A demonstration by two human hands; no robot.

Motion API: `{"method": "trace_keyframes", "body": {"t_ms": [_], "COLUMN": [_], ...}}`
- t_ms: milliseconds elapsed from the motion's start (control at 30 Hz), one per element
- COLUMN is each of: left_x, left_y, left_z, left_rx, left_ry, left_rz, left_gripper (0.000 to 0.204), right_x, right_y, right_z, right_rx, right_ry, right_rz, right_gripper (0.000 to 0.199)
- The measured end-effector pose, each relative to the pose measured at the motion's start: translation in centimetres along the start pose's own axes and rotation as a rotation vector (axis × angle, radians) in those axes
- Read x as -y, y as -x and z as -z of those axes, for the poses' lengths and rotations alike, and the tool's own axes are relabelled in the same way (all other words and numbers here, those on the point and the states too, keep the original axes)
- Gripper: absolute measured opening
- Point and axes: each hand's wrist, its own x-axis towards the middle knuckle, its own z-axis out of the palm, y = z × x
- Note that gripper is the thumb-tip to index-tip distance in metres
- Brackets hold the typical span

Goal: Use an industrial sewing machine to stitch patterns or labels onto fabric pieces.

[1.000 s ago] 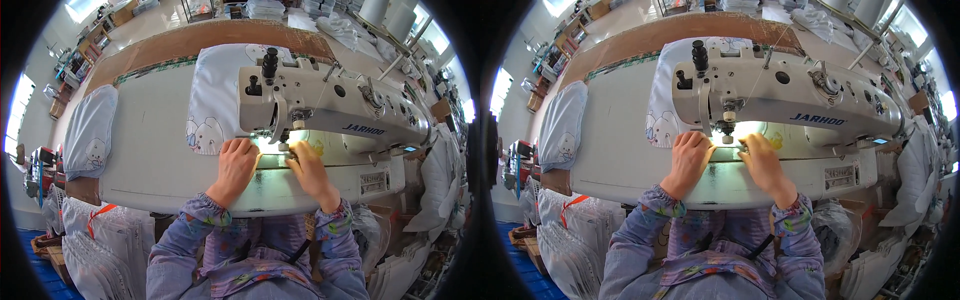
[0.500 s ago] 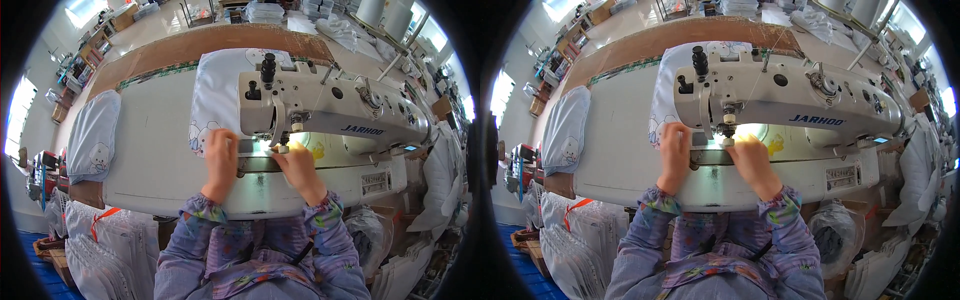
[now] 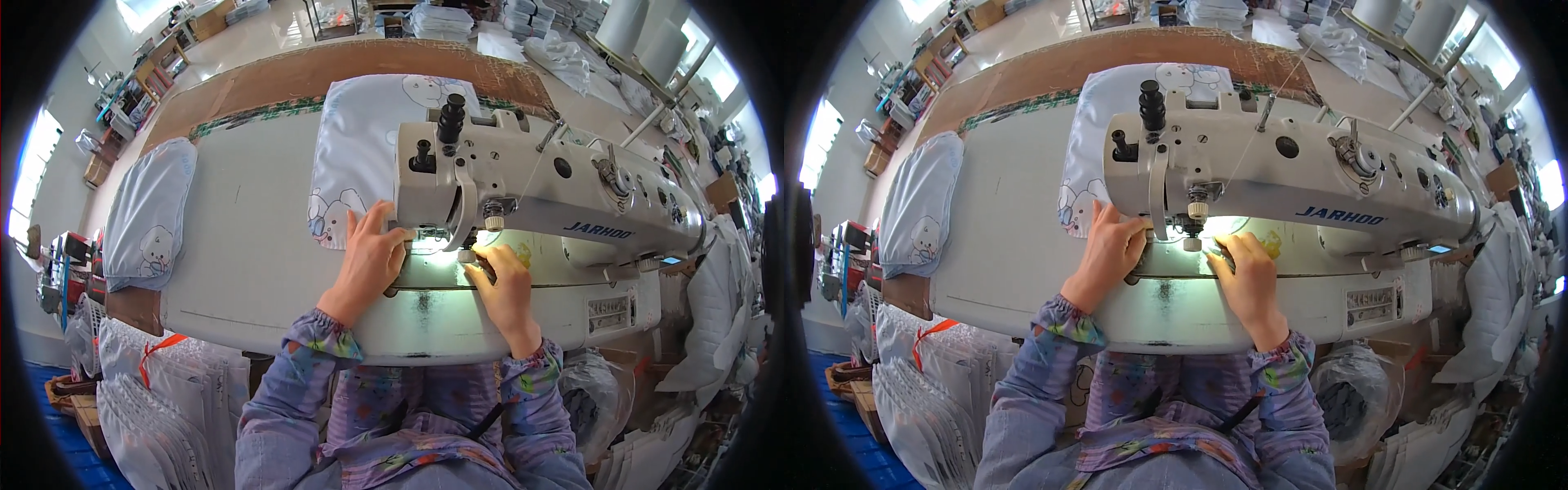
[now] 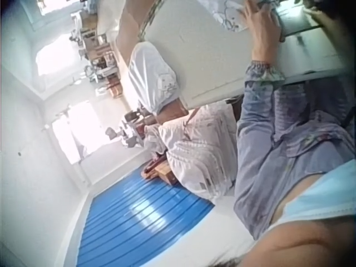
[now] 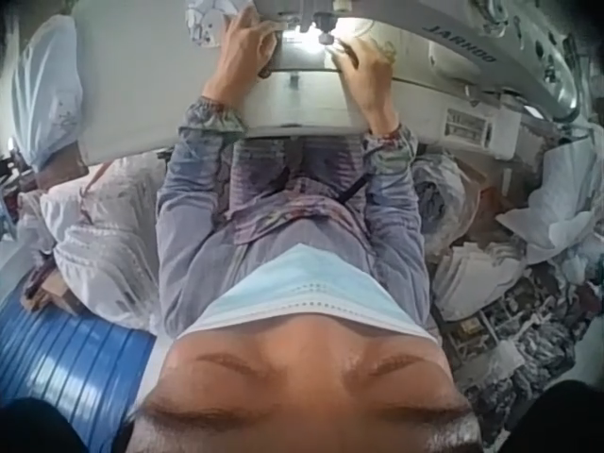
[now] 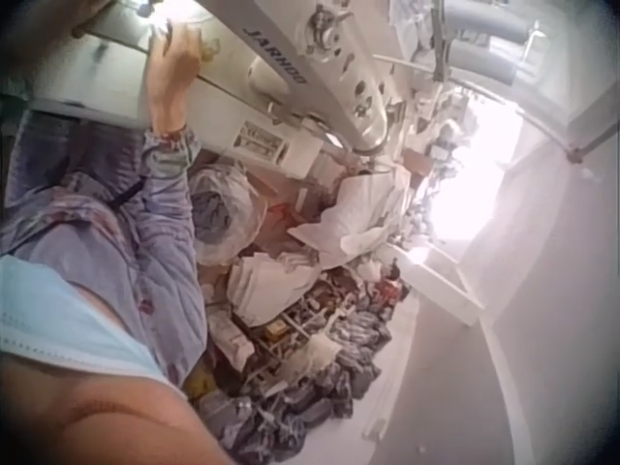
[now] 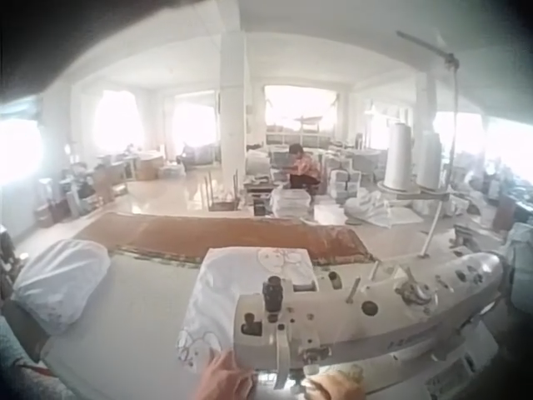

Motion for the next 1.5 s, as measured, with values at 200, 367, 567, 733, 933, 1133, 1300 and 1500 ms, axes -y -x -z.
{"method": "trace_keyframes", "body": {"t_ms": [200, 367, 567, 733, 933, 1133, 1300, 1500], "left_x": [0.7, 0.4, 3.6, 6.6, 7.1, 5.1, 5.2, -7.6], "left_y": [-0.8, -0.4, -0.7, -3.1, -5.7, -5.8, 8.9, 44.3], "left_z": [0.2, 0.4, 3.6, 5.6, 3.0, 10.1, 31.9, 48.9], "left_rx": [0.003, -0.023, -0.346, -0.29, -0.172, -0.476, -0.929, -1.307], "left_ry": [-0.018, -0.012, -0.257, -0.695, -0.394, -0.283, -0.99, -0.601], "left_rz": [-0.007, -0.026, 0.146, 0.531, 0.518, 0.542, 0.442, 0.861], "left_gripper": [0.018, 0.016, 0.015, 0.049, 0.048, 0.03, 0.026, 0.041], "right_x": [0.2, 0.1, 0.5, 0.1, 0.1, -1.2, -3.8, -3.1], "right_y": [0.0, 0.1, 0.4, 0.6, 0.0, 0.7, 1.9, 1.7], "right_z": [-0.1, -0.2, 0.0, -0.1, -0.4, -1.1, -0.5, -0.6], "right_rx": [-0.015, -0.01, -0.029, -0.052, -0.051, -0.015, 0.023, 0.043], "right_ry": [-0.062, -0.078, -0.097, -0.081, -0.045, 0.01, -0.111, -0.134], "right_rz": [-0.009, -0.036, -0.044, -0.034, -0.04, 0.04, -0.064, -0.03], "right_gripper": [0.028, 0.029, 0.029, 0.027, 0.026, 0.021, 0.034, 0.031]}}
